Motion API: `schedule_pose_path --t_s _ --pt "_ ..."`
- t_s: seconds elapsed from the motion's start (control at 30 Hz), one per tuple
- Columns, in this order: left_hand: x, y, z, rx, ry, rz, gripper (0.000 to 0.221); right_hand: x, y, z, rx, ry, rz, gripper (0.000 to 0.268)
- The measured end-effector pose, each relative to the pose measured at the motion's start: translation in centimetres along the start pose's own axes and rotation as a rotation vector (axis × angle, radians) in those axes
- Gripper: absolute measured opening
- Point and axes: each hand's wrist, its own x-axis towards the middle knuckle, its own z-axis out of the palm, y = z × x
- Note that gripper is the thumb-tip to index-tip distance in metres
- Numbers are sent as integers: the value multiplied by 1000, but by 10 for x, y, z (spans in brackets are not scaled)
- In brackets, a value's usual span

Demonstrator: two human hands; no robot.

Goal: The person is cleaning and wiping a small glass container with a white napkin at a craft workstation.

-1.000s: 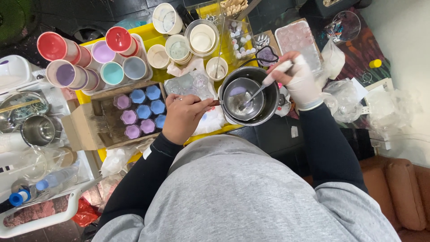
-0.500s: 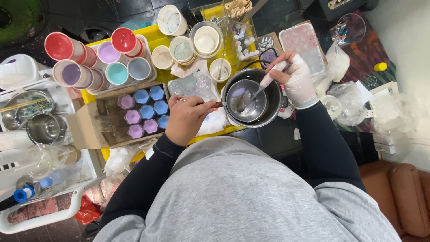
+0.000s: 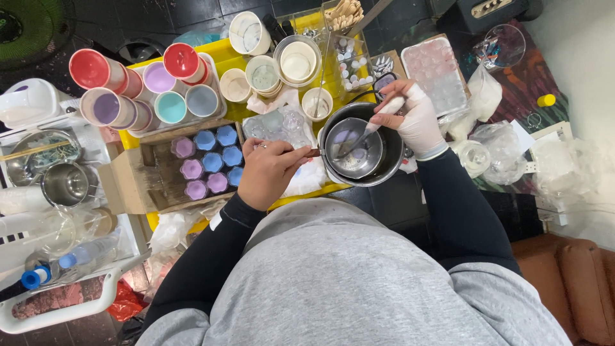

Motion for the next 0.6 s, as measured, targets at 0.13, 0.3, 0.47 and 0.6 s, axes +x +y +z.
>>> schedule_pose_path --t_s 0.13,0.3,0.47,0.6 --pt "1 0 -1 -10 -15 -11 20 2 10 -4 -72 -37 104 42" --pt "2 2 -2 -11 -5 -17 20 2 20 -7 -27 -55 67 53" --pt "0 0 3 -7 12 -54 35 3 13 -7 -22 -61 -34 84" --pt "3 3 1 -70 -6 -126 38 2 16 -11 8 -69 1 90"
